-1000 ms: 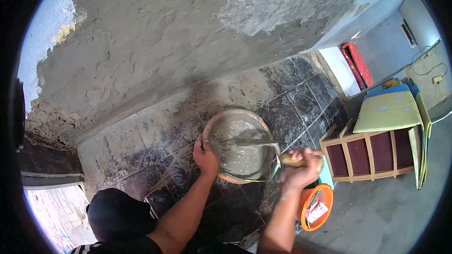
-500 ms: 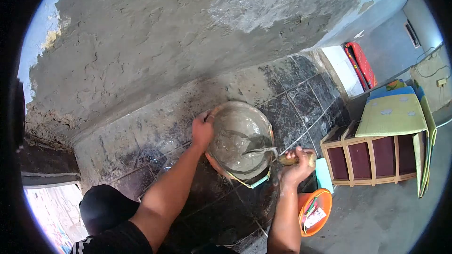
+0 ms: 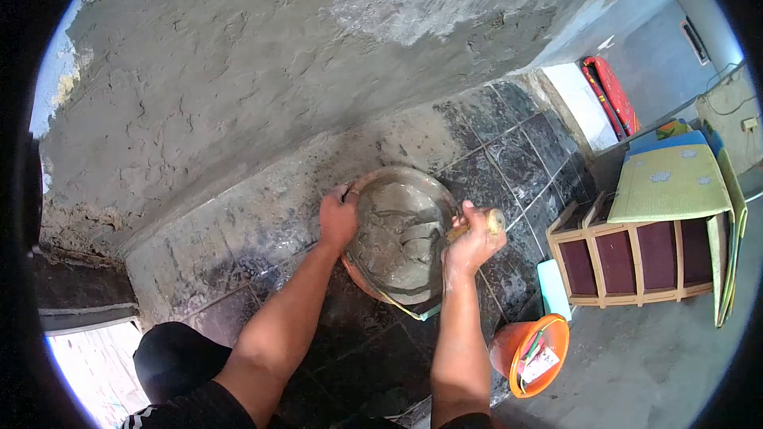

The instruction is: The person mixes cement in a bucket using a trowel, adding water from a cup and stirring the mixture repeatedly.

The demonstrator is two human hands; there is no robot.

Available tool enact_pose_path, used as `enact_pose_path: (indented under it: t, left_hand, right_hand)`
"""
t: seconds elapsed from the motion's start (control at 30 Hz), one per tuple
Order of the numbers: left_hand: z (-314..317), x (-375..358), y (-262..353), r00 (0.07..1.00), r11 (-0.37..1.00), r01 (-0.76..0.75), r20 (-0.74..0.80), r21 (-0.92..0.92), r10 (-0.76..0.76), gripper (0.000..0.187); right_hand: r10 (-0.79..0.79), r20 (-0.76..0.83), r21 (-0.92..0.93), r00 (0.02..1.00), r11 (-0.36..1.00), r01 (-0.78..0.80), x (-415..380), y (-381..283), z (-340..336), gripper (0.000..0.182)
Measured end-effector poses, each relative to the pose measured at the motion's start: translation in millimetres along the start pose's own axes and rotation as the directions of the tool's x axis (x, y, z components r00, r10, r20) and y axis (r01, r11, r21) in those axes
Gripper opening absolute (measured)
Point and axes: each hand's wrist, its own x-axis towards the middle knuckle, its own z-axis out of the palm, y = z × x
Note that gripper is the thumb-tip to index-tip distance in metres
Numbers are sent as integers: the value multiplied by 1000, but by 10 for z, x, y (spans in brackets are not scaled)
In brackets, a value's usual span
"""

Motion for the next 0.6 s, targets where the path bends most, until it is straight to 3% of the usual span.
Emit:
enact_pose_path:
  t: [0.2, 0.3, 0.4, 0.5, 0.6]
  left_hand:
    - [19, 0, -66, 999, 999, -35, -29, 23, 36, 37]
    - [-14, -17, 19, 1000, 999, 16, -5, 33, -15, 37]
    - [-19, -12, -8, 1000, 999, -14, -22, 38, 15, 37]
    - [-7, -16, -13, 1000, 1000, 0, -14, -24, -1, 35]
    - [-47, -12, 20, 1000, 999, 19, -10, 30, -18, 34]
  right_hand:
    - [66, -64, 11, 996, 998, -66, 201, 181, 187, 14]
    - [62, -45, 92, 997, 994, -58, 282, 316, 369, 12]
    - [55, 44, -105, 998, 993, -50, 302, 308, 574, 10]
    - [55, 98, -90, 994, 995, -46, 328, 306, 543, 12]
    - [48, 200, -69, 979, 997, -35, 233, -30, 433, 15]
